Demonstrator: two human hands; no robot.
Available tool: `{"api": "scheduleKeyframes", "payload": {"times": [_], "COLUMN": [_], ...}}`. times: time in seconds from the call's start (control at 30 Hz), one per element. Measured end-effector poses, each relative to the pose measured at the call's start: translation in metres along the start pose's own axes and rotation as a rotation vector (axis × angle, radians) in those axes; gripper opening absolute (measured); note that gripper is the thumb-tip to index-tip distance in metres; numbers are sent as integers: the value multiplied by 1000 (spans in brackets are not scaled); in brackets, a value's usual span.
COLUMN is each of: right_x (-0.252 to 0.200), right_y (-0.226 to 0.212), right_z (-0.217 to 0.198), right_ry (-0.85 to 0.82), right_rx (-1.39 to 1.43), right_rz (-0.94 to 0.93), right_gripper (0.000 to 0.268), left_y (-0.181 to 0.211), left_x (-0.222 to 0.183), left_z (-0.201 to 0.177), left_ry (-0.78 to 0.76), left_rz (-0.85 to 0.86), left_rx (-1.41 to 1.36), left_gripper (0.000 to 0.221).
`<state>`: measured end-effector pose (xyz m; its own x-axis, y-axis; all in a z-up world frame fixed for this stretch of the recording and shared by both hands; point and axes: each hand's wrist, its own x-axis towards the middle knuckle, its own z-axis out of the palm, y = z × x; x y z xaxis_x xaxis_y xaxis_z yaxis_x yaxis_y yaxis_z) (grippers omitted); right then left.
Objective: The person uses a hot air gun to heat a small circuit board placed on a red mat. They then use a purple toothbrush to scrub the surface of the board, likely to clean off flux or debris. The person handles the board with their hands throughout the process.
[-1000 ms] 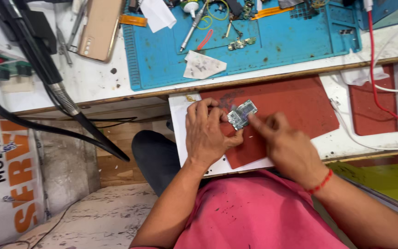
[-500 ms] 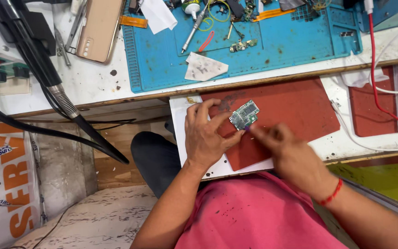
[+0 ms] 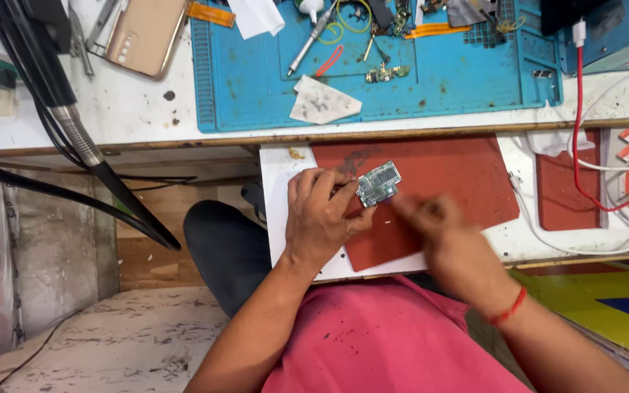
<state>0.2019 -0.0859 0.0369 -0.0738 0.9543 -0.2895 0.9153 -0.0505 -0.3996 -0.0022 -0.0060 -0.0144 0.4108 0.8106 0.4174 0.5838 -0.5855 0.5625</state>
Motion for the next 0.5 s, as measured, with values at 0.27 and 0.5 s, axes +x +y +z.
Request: {"api": "scheduleKeyframes", "payload": {"times": [0.27, 0.5], "right_x": [0, -2], "right_y": [18, 18], "right_z": [-2, -7], "right_ry": [184, 151], "right_rx": [16, 18], "right_rz": [-23, 6], "right_gripper": [60, 64], "left_y": [2, 2], "left_x": [0, 2], "left_z": [4, 1], "left_ry": [-12, -29], "left_rz": [-2, -83], "left_rx": [18, -58], "left_gripper": [43, 43]}}
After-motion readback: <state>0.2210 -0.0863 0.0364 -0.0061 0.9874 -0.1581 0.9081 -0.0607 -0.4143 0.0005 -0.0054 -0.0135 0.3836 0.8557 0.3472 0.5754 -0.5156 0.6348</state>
